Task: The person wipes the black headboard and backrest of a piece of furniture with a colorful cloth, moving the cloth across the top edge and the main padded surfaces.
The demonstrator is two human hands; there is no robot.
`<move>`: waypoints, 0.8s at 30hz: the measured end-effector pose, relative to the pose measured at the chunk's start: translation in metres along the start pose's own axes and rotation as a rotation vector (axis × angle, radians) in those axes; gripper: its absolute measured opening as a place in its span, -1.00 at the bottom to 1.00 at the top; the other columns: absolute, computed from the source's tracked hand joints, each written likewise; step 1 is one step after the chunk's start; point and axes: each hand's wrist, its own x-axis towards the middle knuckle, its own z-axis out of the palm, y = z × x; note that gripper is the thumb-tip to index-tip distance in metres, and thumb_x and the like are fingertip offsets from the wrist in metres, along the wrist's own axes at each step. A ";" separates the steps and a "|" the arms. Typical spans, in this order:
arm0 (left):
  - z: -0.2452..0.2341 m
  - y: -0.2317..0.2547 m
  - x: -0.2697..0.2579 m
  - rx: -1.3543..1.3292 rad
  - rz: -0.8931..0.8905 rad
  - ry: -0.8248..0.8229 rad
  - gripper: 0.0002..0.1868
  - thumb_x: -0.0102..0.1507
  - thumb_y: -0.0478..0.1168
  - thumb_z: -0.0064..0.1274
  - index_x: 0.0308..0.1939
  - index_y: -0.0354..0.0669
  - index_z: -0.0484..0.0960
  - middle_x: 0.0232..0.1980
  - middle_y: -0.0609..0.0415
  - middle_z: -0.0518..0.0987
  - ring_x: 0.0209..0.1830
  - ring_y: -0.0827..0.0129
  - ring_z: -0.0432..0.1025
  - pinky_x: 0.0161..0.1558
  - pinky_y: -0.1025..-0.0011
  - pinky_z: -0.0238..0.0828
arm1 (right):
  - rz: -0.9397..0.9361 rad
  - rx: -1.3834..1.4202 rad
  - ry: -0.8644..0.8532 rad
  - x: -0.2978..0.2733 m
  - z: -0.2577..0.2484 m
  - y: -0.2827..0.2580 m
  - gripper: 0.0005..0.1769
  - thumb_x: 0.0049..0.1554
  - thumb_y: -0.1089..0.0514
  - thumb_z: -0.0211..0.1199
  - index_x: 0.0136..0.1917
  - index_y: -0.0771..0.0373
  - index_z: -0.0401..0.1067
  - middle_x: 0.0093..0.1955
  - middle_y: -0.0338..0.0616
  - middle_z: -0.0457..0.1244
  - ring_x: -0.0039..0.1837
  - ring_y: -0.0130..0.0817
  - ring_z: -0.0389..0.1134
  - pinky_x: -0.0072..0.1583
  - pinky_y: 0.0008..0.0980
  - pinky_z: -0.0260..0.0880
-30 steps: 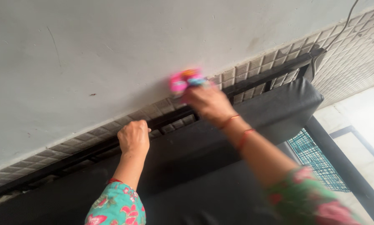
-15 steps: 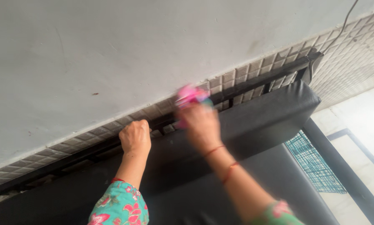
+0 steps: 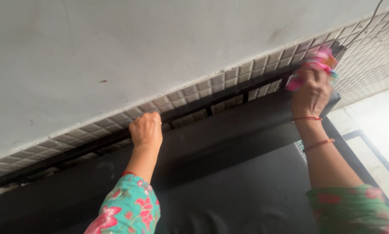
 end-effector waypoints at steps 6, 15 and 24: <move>-0.005 0.001 0.003 0.044 0.024 -0.059 -0.89 0.12 -0.39 0.24 -0.40 -0.06 0.72 -0.28 0.00 0.71 -0.15 0.14 0.64 -0.16 0.25 0.61 | -0.407 0.259 -0.084 -0.140 -0.031 -0.162 -0.44 0.00 0.24 0.19 0.31 0.21 0.44 0.25 -0.06 0.27 0.28 0.01 0.26 0.09 0.10 0.27; 0.000 0.002 0.008 -0.023 0.060 0.043 -0.90 0.16 -0.35 0.21 -0.38 -0.02 0.74 -0.27 0.00 0.72 -0.13 0.12 0.64 -0.16 0.23 0.59 | -0.593 0.393 -0.303 -0.150 -0.033 -0.153 -0.48 0.09 0.30 0.14 0.31 0.03 0.47 0.25 -0.23 0.36 0.27 -0.23 0.39 0.25 -0.16 0.40; 0.003 0.003 0.009 -0.032 0.103 0.038 -0.88 0.17 -0.36 0.17 -0.34 -0.02 0.74 -0.25 0.02 0.72 -0.12 0.13 0.64 -0.17 0.24 0.60 | -0.255 -0.186 -0.027 -0.082 -0.031 -0.042 -0.42 0.02 0.33 0.12 0.34 0.32 0.40 0.42 0.08 0.24 0.46 0.07 0.24 0.45 -0.07 0.24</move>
